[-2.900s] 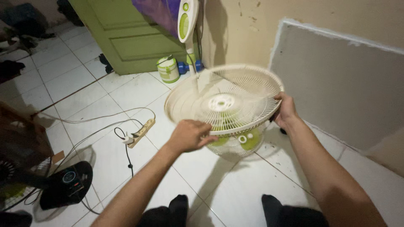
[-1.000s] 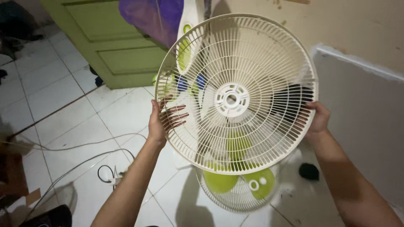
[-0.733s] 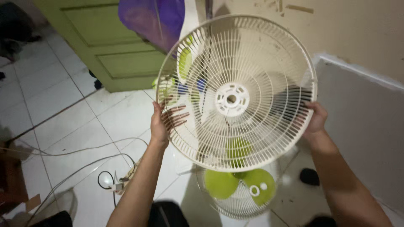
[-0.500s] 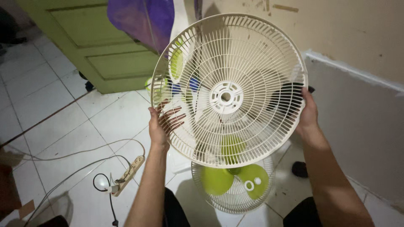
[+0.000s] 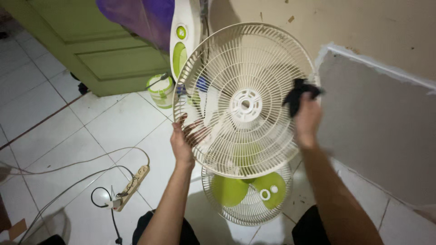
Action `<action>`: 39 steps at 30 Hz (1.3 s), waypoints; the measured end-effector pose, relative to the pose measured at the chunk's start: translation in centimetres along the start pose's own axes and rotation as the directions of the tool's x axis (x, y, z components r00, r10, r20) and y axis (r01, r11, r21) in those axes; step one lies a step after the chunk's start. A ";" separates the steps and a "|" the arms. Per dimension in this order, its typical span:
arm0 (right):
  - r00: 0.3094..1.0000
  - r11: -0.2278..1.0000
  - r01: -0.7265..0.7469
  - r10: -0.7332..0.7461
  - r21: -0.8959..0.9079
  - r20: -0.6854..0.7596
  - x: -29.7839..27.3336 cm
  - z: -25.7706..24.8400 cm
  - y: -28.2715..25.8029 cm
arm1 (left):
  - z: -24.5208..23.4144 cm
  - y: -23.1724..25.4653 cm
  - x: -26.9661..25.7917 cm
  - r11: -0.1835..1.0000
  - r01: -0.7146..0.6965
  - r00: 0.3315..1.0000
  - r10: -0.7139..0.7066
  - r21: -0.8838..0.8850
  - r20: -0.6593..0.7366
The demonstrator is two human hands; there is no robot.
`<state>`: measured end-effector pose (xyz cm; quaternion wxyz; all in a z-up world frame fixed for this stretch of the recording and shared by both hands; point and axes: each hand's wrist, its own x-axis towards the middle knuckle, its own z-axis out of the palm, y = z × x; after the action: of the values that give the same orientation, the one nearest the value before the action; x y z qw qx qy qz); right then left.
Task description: The person wipes the front grille of a standing fan with a dark cloth, then reattaches the grille to the fan head and secures it by hand. The fan blades are visible but not directly wiped in this clip.
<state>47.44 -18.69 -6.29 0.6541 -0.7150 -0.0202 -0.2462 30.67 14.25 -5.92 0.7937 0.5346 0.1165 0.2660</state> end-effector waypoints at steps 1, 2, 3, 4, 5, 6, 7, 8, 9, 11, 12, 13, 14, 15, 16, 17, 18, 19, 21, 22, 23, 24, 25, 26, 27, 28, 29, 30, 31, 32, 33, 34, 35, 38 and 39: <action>1.000 0.999 0.001 0.000 -0.046 0.021 -1.0 1.2 0.2 | 0.5 -0.3 -0.2 1.000 0.029 1.000 -0.029 0.008 -0.003; 0.999 0.996 0.005 -0.001 -0.091 0.045 -1.7 2.3 0.3 | 1.1 -0.4 -0.3 0.998 0.056 0.998 -0.056 0.015 -0.009; 0.999 0.991 0.000 0.007 -0.135 0.053 -1.8 3.5 0.2 | 1.8 -0.6 -0.4 0.999 0.054 0.999 -0.054 0.000 0.003; 0.998 0.984 -0.008 0.019 -0.180 0.061 -1.8 4.5 0.2 | 2.3 -0.9 -0.7 0.998 0.055 0.998 -0.055 -0.015 0.014; 0.997 0.974 -0.015 0.031 -0.225 0.068 -1.6 5.1 0.2 | 2.7 -1.2 -1.0 0.998 0.056 0.998 -0.055 -0.029 0.025; 0.981 0.879 0.194 -0.173 -0.435 0.088 -1.5 5.5 0.2 | 3.0 -1.4 -1.4 0.999 0.031 0.998 -0.030 -0.011 0.055; 0.921 0.698 0.374 -0.356 -0.611 0.156 -1.5 6.1 0.2 | 3.2 -1.7 -1.8 1.000 0.006 0.996 -0.006 0.005 0.085; 0.824 0.450 0.509 -0.501 -0.734 0.265 -1.5 6.5 0.1 | 3.3 -1.7 -1.9 1.000 -0.021 0.993 0.018 0.023 0.115; 0.832 0.502 0.536 -0.450 -0.679 0.324 -1.9 6.7 0.1 | 3.4 -1.7 -1.9 0.998 -0.013 0.995 0.007 0.058 0.102; 0.822 0.605 0.565 -0.353 -0.561 0.447 -3.3 7.3 -0.3 | 3.2 -1.8 -1.7 0.992 0.006 0.997 -0.016 0.129 0.073; 0.795 0.643 0.588 -0.346 -0.492 0.498 -3.8 7.6 -0.6 | 3.1 -1.8 -1.6 0.996 0.011 0.998 -0.017 0.088 0.067; 0.764 0.679 0.603 -0.342 -0.419 0.547 -4.4 7.8 -1.0 | 3.0 -1.9 -1.4 0.999 0.016 0.998 -0.019 0.046 0.061; 0.729 0.712 0.613 -0.344 -0.341 0.592 -4.7 8.0 -1.6 | 3.0 -1.9 -1.0 1.000 0.017 0.998 -0.018 0.004 0.055; 0.814 0.830 0.378 -0.088 -0.410 0.574 -4.8 8.2 -2.2 | 3.1 -1.9 -0.6 1.000 0.029 0.998 -0.029 0.003 0.049; 0.822 0.872 0.116 0.184 -0.475 0.539 -5.0 8.2 -2.7 | 3.2 -2.0 -0.3 0.999 0.043 0.998 -0.043 0.004 0.044; 0.751 0.835 -0.148 0.444 -0.530 0.489 -5.0 8.1 -3.1 | 3.3 -2.1 -0.1 0.998 0.058 0.998 -0.058 0.005 0.038; 0.792 0.863 -0.181 0.412 -0.471 0.450 -4.7 8.0 -3.5 | 3.4 -2.2 0.1 1.000 0.027 0.998 -0.027 0.003 0.053; 0.830 0.888 -0.208 0.382 -0.409 0.407 -4.3 7.6 -3.8 | 3.6 -2.3 0.4 1.000 -0.004 0.998 0.004 0.002 0.069; 0.935 0.955 0.011 0.095 -0.296 0.341 -3.2 6.8 -3.8 | 3.8 -2.5 0.4 0.999 -0.032 0.995 0.031 0.009 0.094; 0.936 0.933 0.253 -0.169 -0.256 0.309 -2.7 6.1 -3.5 | 3.9 -2.7 0.2 0.999 -0.028 0.994 0.026 0.022 0.106; 0.866 0.846 0.482 -0.422 -0.227 0.268 -2.2 5.7 -3.2 | 3.9 -2.9 0.0 0.999 -0.024 0.993 0.020 0.035 0.117; 0.868 0.818 0.481 -0.394 -0.317 0.301 -2.0 5.5 -2.7 | 3.9 -3.2 -0.4 0.999 -0.020 0.990 0.014 0.047 0.138; 0.871 0.780 0.478 -0.363 -0.403 0.331 -1.7 5.4 -2.1 | 3.9 -3.5 -0.7 0.998 -0.016 0.987 0.007 0.059 0.159; 0.873 0.734 0.476 -0.328 -0.484 0.361 -1.6 5.4 -1.6 | 3.8 -3.9 -1.1 0.997 -0.013 0.984 0.001 0.070 0.177; 0.861 0.723 0.492 -0.325 -0.484 0.391 -1.7 5.5 -1.0 | 3.9 -4.3 -1.4 0.996 -0.015 0.983 -0.001 0.084 0.185; 0.848 0.712 0.511 -0.323 -0.482 0.421 -1.9 5.9 -0.6 | 4.0 -4.7 -1.6 0.995 -0.019 0.981 0.000 0.098 0.192; 0.833 0.701 0.529 -0.320 -0.479 0.451 -2.2 6.4 -0.2 | 4.0 -5.0 -1.8 0.993 -0.023 0.980 0.001 0.112 0.198; 0.817 0.683 0.547 -0.310 -0.483 0.487 -2.6 7.1 0.0 | 4.1 -5.3 -1.9 0.994 -0.032 0.975 0.009 0.101 0.224; 0.799 0.666 0.566 -0.298 -0.486 0.521 -3.1 7.8 0.1 | 4.1 -5.5 -2.1 0.995 -0.041 0.968 0.018 0.089 0.249; 0.781 0.647 0.585 -0.287 -0.488 0.555 -3.5 8.4 0.2 | 4.1 -5.6 -2.3 0.996 -0.050 0.961 0.028 0.076 0.275; 0.745 0.636 0.621 -0.298 -0.458 0.597 -4.2 8.7 0.2 | 4.1 -5.5 -2.3 0.997 -0.005 0.970 -0.015 0.079 0.242; 0.710 0.624 0.654 -0.310 -0.427 0.633 -5.2 9.0 0.1 | 4.1 -5.2 -2.1 0.996 0.040 0.976 -0.057 0.082 0.212; 0.672 0.613 0.685 -0.320 -0.395 0.667 -5.7 9.2 -0.1 | 4.1 -4.8 -1.9 0.993 0.085 0.978 -0.099 0.084 0.182; 0.586 0.560 0.722 -0.182 -0.407 0.790 -5.4 9.6 -1.3 | 3.7 -3.3 -1.5 0.995 0.022 0.988 -0.036 0.094 0.148; 0.616 0.573 0.705 -0.203 -0.417 0.762 -5.0 9.4 -1.7 | 3.7 -2.8 -1.5 0.996 0.009 0.984 -0.025 0.093 0.176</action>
<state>45.48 -8.11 -6.84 0.1965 -0.9056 -0.3458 -0.1474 32.00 9.71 -7.15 0.7776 0.5912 0.0622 0.2050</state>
